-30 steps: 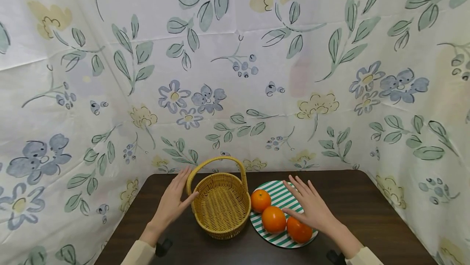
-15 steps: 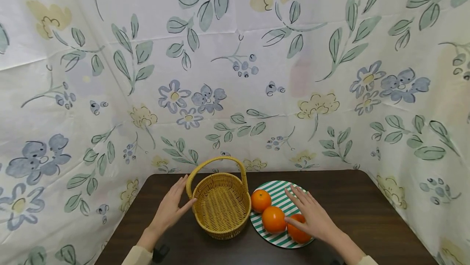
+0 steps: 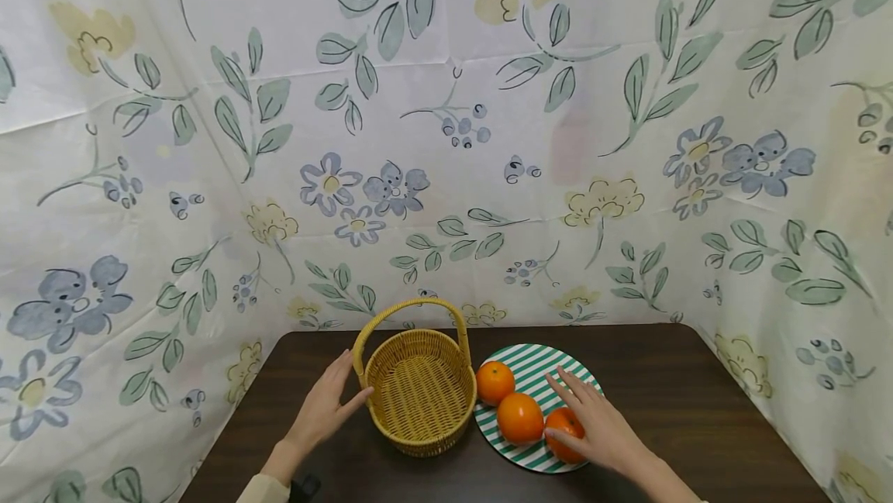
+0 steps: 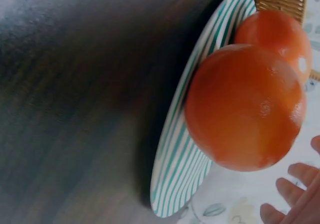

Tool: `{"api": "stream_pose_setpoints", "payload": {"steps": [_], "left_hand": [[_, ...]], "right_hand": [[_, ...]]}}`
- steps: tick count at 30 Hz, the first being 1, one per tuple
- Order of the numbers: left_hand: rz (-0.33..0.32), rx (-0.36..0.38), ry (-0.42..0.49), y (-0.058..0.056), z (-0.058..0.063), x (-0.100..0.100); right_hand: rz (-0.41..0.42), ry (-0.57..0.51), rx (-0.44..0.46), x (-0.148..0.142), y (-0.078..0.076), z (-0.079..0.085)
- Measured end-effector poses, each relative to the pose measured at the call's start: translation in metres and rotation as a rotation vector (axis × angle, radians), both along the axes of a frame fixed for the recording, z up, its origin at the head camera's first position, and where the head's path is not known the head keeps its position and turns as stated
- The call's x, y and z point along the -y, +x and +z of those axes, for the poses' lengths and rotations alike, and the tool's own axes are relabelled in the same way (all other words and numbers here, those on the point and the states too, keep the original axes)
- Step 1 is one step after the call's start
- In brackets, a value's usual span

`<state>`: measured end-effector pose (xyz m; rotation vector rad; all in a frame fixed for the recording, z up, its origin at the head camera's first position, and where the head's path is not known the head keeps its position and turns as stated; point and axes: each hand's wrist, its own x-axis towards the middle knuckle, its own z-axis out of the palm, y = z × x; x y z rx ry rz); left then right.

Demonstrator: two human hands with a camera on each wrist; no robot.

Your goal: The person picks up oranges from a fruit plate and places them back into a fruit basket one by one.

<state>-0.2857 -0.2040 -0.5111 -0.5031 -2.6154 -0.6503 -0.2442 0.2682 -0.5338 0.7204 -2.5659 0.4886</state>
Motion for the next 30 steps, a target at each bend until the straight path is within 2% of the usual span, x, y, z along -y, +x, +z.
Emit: {"api": "stream_pose_setpoints", "payload": {"steps": [9,20,30], "left_hand": [[0.007,0.054,0.008,0.001,-0.009,0.003],[0.011,0.066,-0.004,-0.002,-0.019,0.008],[0.036,0.145,-0.010,0.001,-0.027,0.007]], "right_hand": [[-0.014,-0.037,0.047,-0.002,0.006,-0.005],[-0.055,-0.049,0.088,-0.006,0.009,-0.012],[-0.094,-0.046,0.134,-0.007,0.011,-0.019]]}}
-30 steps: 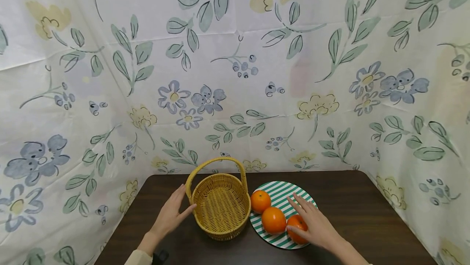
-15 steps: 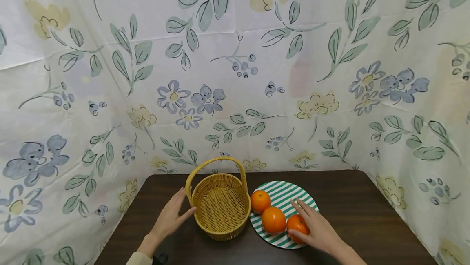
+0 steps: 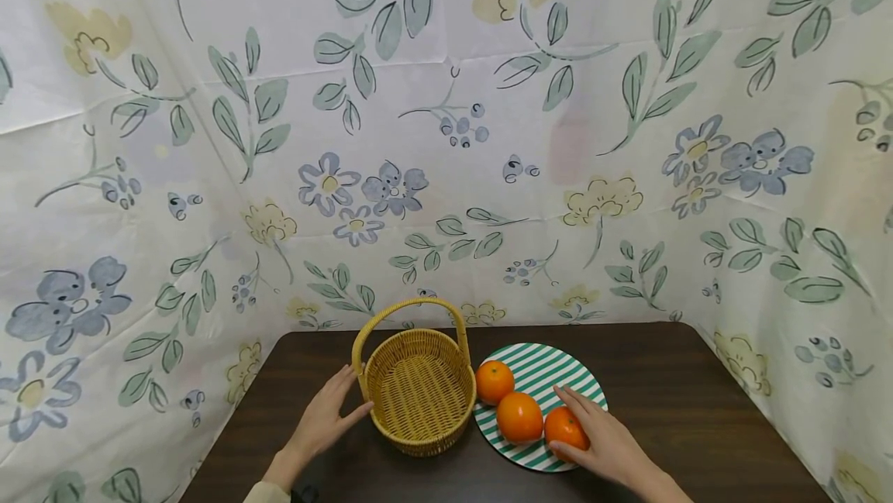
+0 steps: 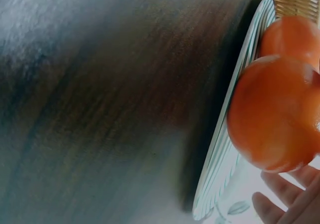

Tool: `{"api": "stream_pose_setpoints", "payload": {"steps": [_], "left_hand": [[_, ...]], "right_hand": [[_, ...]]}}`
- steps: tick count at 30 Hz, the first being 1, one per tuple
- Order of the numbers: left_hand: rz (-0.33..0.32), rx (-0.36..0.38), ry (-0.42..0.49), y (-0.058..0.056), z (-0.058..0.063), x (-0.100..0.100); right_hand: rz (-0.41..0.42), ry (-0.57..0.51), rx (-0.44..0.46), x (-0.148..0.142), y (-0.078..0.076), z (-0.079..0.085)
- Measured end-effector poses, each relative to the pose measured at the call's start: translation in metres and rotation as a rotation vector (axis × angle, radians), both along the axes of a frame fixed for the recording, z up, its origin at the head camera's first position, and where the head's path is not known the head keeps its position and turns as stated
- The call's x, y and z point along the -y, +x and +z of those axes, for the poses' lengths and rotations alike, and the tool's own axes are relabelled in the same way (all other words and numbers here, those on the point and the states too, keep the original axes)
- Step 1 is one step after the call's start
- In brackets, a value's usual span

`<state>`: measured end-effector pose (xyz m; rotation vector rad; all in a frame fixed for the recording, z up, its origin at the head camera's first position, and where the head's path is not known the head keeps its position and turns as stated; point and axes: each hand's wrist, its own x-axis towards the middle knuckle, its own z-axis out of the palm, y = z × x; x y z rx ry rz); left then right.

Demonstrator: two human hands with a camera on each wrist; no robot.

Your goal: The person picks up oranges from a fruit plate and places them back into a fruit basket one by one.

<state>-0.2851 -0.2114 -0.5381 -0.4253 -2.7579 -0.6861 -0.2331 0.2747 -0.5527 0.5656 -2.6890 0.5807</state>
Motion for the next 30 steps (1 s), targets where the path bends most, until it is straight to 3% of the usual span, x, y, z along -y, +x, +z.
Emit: {"api": "stream_pose_setpoints", "payload": {"steps": [20,24,30], "left_hand": [[-0.001,0.059,-0.004,0.005,-0.011,-0.001],[0.004,0.047,-0.004,0.004,-0.013,-0.001],[0.017,0.088,0.005,0.004,-0.014,-0.001]], "right_hand": [[-0.031,-0.020,0.120,-0.003,0.008,-0.005],[-0.025,-0.040,0.148,-0.004,0.009,-0.006],[0.001,-0.071,0.162,-0.005,0.009,-0.007]]}}
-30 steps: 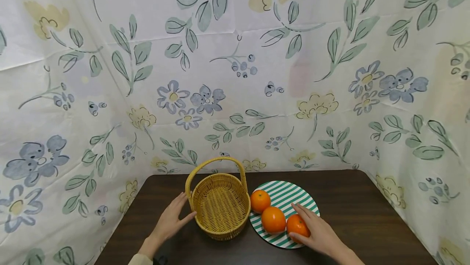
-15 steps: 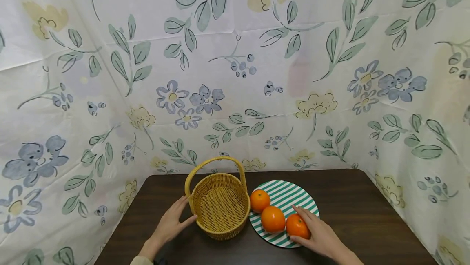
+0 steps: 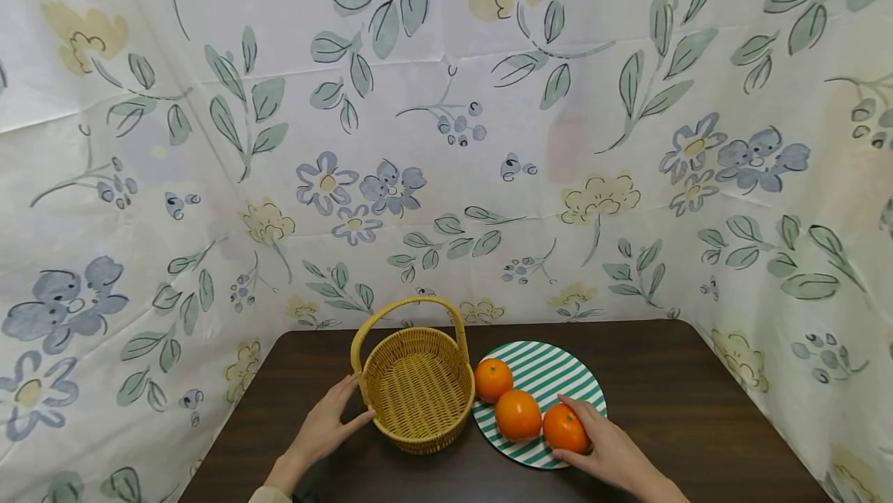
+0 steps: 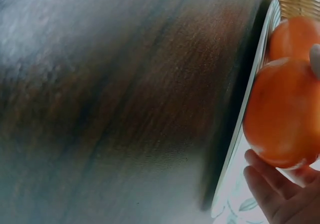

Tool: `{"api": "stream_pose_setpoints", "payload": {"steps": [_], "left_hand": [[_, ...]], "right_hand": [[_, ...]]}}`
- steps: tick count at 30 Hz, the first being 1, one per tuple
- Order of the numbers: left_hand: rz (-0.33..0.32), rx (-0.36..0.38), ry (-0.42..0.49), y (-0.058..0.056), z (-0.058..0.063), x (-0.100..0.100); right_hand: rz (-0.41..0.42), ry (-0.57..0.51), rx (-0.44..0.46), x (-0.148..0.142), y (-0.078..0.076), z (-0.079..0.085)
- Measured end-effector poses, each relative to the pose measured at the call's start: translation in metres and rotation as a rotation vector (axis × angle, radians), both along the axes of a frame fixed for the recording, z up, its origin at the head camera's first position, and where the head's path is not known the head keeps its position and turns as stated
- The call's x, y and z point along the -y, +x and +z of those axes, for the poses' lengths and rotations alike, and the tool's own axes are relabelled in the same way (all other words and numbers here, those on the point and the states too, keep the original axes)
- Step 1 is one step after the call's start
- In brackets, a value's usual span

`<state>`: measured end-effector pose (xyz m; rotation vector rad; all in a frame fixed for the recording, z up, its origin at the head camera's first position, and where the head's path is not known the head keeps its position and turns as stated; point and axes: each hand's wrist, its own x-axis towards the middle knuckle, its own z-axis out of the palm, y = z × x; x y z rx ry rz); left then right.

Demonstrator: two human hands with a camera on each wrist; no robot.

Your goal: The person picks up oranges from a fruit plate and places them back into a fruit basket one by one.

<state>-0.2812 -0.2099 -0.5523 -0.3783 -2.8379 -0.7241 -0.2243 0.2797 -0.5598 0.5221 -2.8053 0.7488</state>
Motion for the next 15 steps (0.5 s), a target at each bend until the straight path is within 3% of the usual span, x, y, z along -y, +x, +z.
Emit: {"api": "stream_pose_setpoints", "payload": {"steps": [15], "left_hand": [[-0.018,0.028,0.023,-0.0008,-0.0027,0.0005]], "right_hand": [[-0.026,-0.084,-0.071,-0.0030,-0.0017,0.0045]]}}
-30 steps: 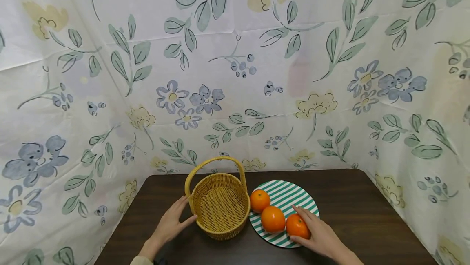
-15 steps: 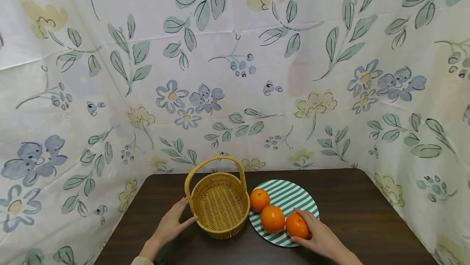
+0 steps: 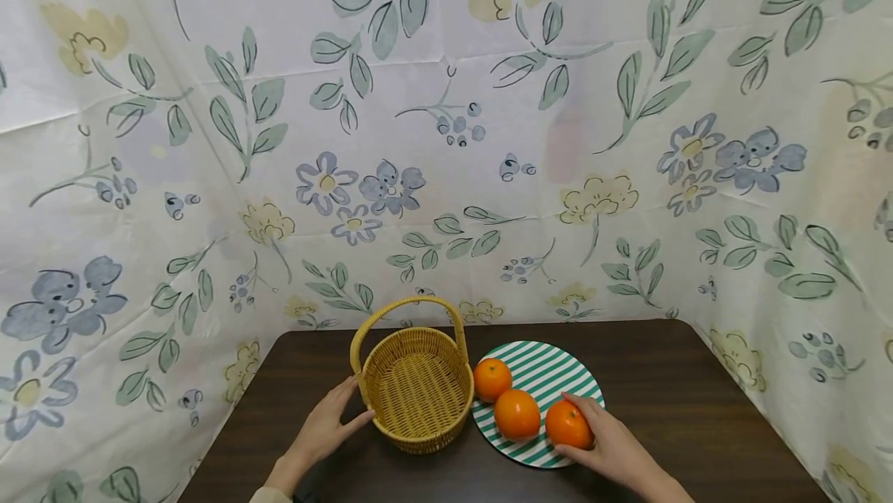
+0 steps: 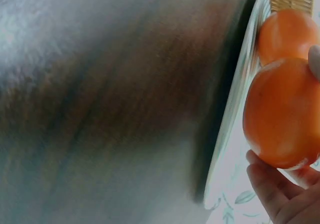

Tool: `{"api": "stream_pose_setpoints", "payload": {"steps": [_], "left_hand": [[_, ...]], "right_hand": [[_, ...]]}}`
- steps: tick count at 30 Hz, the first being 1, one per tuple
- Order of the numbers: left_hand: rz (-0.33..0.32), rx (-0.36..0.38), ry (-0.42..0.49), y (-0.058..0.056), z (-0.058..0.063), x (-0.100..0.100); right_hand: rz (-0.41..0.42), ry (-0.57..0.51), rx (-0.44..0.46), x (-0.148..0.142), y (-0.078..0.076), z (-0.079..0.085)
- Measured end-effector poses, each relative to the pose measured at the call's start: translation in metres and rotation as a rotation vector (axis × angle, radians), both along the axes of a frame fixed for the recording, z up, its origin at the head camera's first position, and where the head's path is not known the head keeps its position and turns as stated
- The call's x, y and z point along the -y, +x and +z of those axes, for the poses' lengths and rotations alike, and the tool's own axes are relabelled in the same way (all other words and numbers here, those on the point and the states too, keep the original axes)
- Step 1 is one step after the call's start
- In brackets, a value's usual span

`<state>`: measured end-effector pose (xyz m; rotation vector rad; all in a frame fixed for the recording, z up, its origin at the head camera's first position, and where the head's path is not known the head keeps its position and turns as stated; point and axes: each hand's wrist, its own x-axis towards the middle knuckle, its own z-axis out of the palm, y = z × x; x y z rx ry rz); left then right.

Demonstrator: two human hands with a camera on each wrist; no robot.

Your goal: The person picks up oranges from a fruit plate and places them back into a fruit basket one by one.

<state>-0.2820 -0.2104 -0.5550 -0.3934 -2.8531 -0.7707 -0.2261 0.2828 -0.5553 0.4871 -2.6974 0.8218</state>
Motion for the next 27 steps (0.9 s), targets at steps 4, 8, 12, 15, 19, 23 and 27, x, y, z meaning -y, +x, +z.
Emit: {"api": "stream_pose_setpoints", "payload": {"steps": [4,8,12,15,19,23,27], "left_hand": [[-0.002,0.002,0.010,0.000,0.000,0.000],[-0.005,-0.001,0.019,0.000,0.000,0.000],[-0.002,0.007,0.017,0.000,-0.001,0.000],[0.000,0.015,0.016,0.000,-0.001,0.000],[0.003,0.010,0.019,0.000,0.000,0.000],[0.007,-0.006,0.017,0.000,0.000,0.000],[0.008,-0.015,0.017,0.000,0.000,0.000]], "right_hand": [[-0.005,0.004,-0.026,-0.001,-0.001,0.004],[0.001,-0.007,-0.037,-0.001,-0.003,0.008],[0.000,-0.021,-0.014,0.000,-0.005,0.015],[0.005,-0.022,-0.001,0.001,-0.006,0.021],[0.019,-0.014,-0.031,0.003,-0.007,0.027],[0.033,-0.014,-0.067,0.006,-0.009,0.032],[0.063,-0.040,-0.108,0.008,-0.011,0.036]]}}
